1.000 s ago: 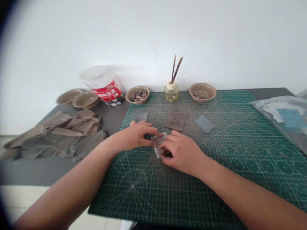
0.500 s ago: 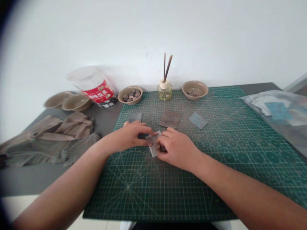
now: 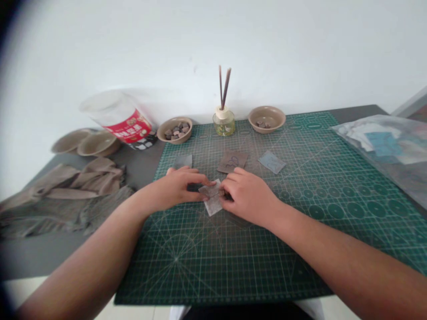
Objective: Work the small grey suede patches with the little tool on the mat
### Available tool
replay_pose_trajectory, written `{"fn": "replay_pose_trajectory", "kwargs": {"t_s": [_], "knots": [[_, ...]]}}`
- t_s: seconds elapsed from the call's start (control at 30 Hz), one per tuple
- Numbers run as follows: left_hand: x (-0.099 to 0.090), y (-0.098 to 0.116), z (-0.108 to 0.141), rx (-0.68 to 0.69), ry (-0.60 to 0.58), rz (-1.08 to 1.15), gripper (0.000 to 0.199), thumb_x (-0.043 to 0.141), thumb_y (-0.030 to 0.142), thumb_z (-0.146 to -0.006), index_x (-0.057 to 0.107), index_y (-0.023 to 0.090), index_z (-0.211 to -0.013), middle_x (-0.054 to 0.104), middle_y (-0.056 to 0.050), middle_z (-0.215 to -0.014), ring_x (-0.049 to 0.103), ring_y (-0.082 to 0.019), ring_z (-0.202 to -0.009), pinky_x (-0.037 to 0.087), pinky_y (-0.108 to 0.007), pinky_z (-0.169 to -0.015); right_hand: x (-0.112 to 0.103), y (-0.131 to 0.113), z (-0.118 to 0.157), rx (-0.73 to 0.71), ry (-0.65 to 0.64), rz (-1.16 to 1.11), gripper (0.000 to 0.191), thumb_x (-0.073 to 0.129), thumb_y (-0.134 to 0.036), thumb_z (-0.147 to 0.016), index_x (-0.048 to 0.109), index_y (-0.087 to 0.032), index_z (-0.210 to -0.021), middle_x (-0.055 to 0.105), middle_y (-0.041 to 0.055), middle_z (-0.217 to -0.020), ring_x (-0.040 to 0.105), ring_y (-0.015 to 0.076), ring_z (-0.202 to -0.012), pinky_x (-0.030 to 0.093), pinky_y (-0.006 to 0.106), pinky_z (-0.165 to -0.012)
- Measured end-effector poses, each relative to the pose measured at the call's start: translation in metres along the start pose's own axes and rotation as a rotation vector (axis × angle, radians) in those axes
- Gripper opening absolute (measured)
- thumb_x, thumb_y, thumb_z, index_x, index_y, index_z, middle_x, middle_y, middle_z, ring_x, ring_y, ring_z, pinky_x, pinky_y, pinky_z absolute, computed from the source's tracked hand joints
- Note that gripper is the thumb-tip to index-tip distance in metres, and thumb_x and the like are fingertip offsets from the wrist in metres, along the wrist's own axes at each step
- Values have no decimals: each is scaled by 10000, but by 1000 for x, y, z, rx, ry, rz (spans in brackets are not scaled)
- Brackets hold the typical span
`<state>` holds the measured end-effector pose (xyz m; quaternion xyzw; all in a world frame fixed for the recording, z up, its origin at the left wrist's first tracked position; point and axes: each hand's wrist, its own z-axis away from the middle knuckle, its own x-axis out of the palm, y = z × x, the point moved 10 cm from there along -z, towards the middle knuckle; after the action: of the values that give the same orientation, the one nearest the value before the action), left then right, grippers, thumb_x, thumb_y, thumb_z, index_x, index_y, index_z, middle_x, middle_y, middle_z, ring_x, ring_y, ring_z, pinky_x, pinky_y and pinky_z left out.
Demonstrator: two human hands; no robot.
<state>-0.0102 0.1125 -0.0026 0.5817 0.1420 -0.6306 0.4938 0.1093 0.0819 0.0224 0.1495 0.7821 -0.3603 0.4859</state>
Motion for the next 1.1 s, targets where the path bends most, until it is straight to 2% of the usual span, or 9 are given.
{"fn": "replay_pose_trajectory", "kwargs": {"t_s": [0.07,0.2,0.33,0.47,0.57,0.77,0.9,1.0,1.1], "knots": [[0,0,0,-7,2,-6,370,630,530,-898,674,361,-1225,688,-23,-1100,524,-300,-1128,284,-392,-882,3,-3,0,-35,-29,-6,85,655,-236,-900,714,-182,-928,700,56,-848,579,222,-868,471,369,-827],[0,0,0,-21,-12,-7,357,637,524,-901,671,377,-1225,686,-6,-1111,526,-292,-1132,274,-381,-865,0,0,3,13,-7,3,53,678,-223,-864,699,-183,-894,690,43,-821,571,222,-855,469,361,-798],[-1,0,0,-13,-5,-13,361,641,529,-898,667,382,-1226,686,3,-1103,530,-282,-1118,271,-375,-856,5,-11,2,-68,-28,-35,37,678,-222,-869,688,-192,-888,697,42,-860,569,215,-860,466,360,-819],[0,0,0,1,3,-9,338,642,521,-900,672,382,-1207,688,7,-1103,532,-280,-1121,266,-373,-840,5,-8,-2,-10,1,16,66,672,-240,-880,668,-178,-855,693,60,-853,574,232,-891,459,370,-820],[0,0,-1,-3,5,-15,321,644,507,-901,677,375,-1192,688,5,-1100,533,-283,-1119,262,-374,-825,9,-16,-3,-78,-39,-21,60,682,-236,-876,677,-177,-884,698,53,-882,576,218,-886,458,358,-832],[0,-2,-1,-5,20,-14,313,658,497,-890,678,383,-1181,691,6,-1086,534,-294,-1101,260,-378,-821,7,-12,0,-9,-28,54,69,700,-240,-856,683,-174,-863,684,53,-840,564,231,-867,457,368,-814],[1,-1,-2,15,33,-24,264,650,490,-893,688,365,-1122,678,0,-1013,540,-282,-1043,268,-380,-807,8,-15,-2,-23,5,75,145,626,-287,-946,704,-168,-922,704,73,-900,569,243,-902,460,392,-856],[-4,4,-2,44,81,-67,253,675,504,-865,697,337,-1054,637,-9,-927,531,-272,-988,279,-380,-793,-3,-4,-6,69,98,8,132,661,-278,-936,708,-167,-990,714,66,-911,585,240,-922,456,400,-902],[-21,17,2,108,228,-68,230,694,409,-853,672,302,-1056,615,-17,-965,524,-261,-999,310,-388,-819,-14,2,-5,103,168,-182,106,708,-266,-907,708,-189,-980,729,26,-905,606,204,-900,459,369,-899]]}}
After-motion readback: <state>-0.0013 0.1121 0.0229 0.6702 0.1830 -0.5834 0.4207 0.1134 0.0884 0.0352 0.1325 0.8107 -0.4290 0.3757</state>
